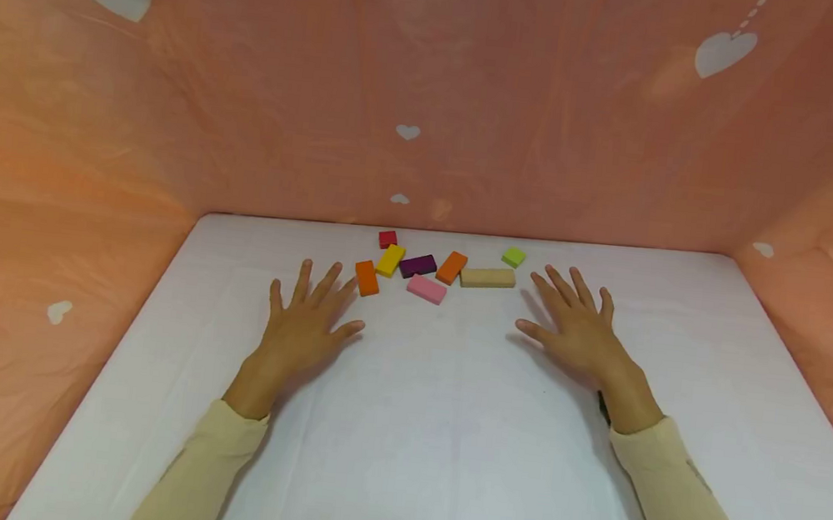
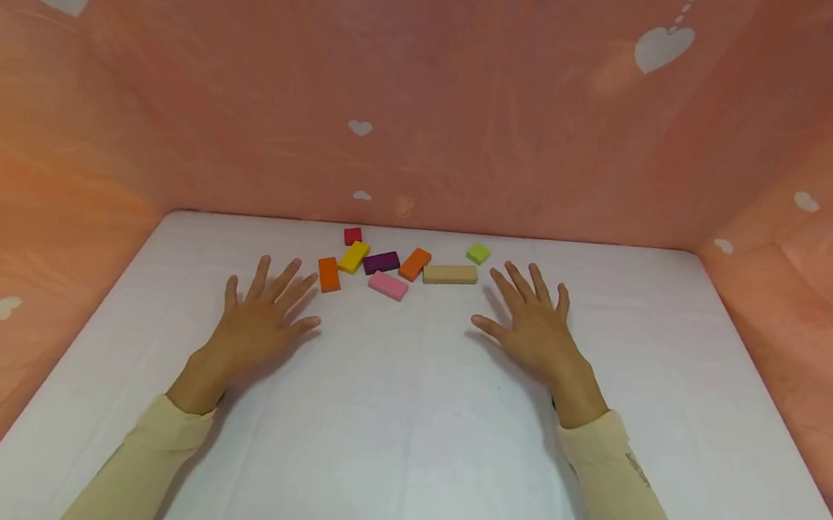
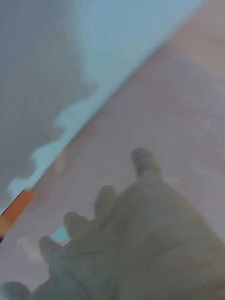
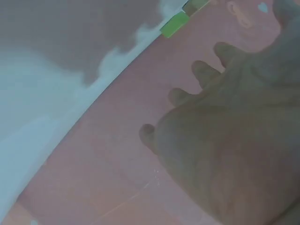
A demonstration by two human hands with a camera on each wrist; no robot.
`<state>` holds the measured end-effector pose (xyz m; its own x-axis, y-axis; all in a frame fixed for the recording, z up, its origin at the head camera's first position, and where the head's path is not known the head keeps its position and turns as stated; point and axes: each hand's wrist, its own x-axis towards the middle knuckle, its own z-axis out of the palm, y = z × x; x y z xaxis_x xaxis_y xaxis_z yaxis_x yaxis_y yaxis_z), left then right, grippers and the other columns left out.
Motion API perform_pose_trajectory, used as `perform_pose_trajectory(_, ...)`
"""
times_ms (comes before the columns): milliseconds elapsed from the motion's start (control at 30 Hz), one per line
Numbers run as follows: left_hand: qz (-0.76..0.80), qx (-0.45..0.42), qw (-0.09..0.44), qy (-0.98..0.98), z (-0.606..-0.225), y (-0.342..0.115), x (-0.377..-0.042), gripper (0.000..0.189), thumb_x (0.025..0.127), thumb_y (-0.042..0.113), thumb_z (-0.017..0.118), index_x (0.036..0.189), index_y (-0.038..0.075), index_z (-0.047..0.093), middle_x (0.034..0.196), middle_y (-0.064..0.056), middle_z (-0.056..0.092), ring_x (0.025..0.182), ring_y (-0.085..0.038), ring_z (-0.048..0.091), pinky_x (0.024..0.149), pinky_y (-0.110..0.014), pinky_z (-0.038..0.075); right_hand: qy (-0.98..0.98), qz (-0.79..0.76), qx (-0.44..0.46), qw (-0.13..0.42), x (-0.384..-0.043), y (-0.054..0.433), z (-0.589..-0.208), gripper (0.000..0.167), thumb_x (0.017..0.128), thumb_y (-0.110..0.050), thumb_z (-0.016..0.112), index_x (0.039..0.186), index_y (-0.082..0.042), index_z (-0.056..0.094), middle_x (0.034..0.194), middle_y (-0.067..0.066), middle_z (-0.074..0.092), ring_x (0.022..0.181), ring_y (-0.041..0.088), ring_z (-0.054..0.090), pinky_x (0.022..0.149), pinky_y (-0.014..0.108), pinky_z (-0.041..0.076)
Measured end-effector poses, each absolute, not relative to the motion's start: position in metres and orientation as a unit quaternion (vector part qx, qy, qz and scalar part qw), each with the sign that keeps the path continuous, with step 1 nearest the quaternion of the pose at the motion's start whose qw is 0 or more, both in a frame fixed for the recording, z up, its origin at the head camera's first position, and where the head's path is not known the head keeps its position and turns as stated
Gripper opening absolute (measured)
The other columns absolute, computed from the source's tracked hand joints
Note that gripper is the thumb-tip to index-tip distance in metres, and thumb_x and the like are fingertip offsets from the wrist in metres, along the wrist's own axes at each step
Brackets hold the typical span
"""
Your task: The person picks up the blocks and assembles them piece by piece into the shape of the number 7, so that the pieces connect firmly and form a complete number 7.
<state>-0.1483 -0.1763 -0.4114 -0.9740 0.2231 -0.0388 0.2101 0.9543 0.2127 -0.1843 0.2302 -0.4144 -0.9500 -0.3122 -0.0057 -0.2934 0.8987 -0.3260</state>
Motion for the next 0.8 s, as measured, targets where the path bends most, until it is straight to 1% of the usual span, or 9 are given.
perform_pose_trajectory(100,0.113,0.120,0.029,0.986,-0.411,-0.163,-0.153,0.071,0.098,0.061,0.044,0.158,0.027,0.027,0.170,-0.004,0.006,0.155,-0.038,-0.012,0.115,-0.074,-0.005,0.972,-0.168,-0.163,0.019,-0.190,0.223,-0.415,0.086,0.092,-0.071,0.048,0.160,-0.030,0.018,0.169,0.001,0.008,0.157,0.032,-0.003,0.115,0.070,-0.005)
perform_pose_trajectory(233,0.130,0.135,0.026,0.982,-0.410,-0.140,-0.162,0.071,0.098,0.060,0.045,0.158,0.028,0.028,0.169,-0.007,0.013,0.155,-0.038,-0.007,0.117,-0.073,0.003,0.969,-0.173,-0.178,0.005,-0.199,0.210,-0.415,0.086,0.090,-0.072,0.049,0.160,-0.029,0.021,0.168,0.001,0.014,0.156,0.032,0.005,0.116,0.066,0.003)
perform_pose_trajectory(300,0.137,0.146,0.022,0.979,-0.410,-0.128,-0.167,0.070,0.098,0.059,0.048,0.158,0.029,0.028,0.167,-0.009,0.019,0.155,-0.039,-0.001,0.117,-0.072,0.006,0.966,-0.177,-0.187,0.000,-0.204,0.202,-0.414,0.085,0.090,-0.071,0.051,0.159,-0.028,0.024,0.167,0.001,0.018,0.156,0.031,0.008,0.116,0.063,0.007)
perform_pose_trajectory(400,0.131,0.164,0.017,0.977,-0.411,-0.112,-0.175,0.069,0.098,0.056,0.050,0.157,0.027,0.031,0.162,-0.012,0.026,0.153,-0.039,0.012,0.117,-0.070,0.011,0.964,-0.177,-0.199,-0.001,-0.211,0.191,-0.414,0.083,0.091,-0.068,0.052,0.158,-0.025,0.028,0.166,0.002,0.023,0.155,0.030,0.012,0.115,0.060,0.012)
perform_pose_trajectory(533,0.115,0.184,0.005,0.976,-0.414,-0.094,-0.187,0.065,0.098,0.053,0.053,0.154,0.024,0.038,0.153,-0.012,0.038,0.145,-0.037,0.028,0.118,-0.065,0.019,0.961,-0.185,-0.207,0.006,-0.223,0.175,-0.413,0.079,0.092,-0.066,0.053,0.156,-0.023,0.034,0.164,0.001,0.029,0.154,0.029,0.015,0.115,0.058,0.014)
perform_pose_trajectory(700,0.117,0.201,0.000,0.972,-0.414,-0.080,-0.199,0.060,0.097,0.047,0.058,0.149,0.021,0.047,0.140,-0.010,0.048,0.136,-0.033,0.035,0.115,-0.059,0.028,0.955,-0.204,-0.216,0.018,-0.238,0.157,-0.413,0.073,0.094,-0.061,0.054,0.154,-0.023,0.037,0.163,-0.001,0.032,0.154,0.026,0.017,0.117,0.059,0.012)
perform_pose_trajectory(800,0.116,0.210,0.001,0.971,-0.415,-0.077,-0.202,0.055,0.097,0.045,0.058,0.146,0.019,0.052,0.134,-0.010,0.051,0.131,-0.031,0.039,0.110,-0.054,0.032,0.952,-0.205,-0.226,0.021,-0.249,0.146,-0.413,0.070,0.095,-0.057,0.056,0.153,-0.021,0.040,0.160,0.000,0.036,0.152,0.025,0.021,0.116,0.058,0.015)
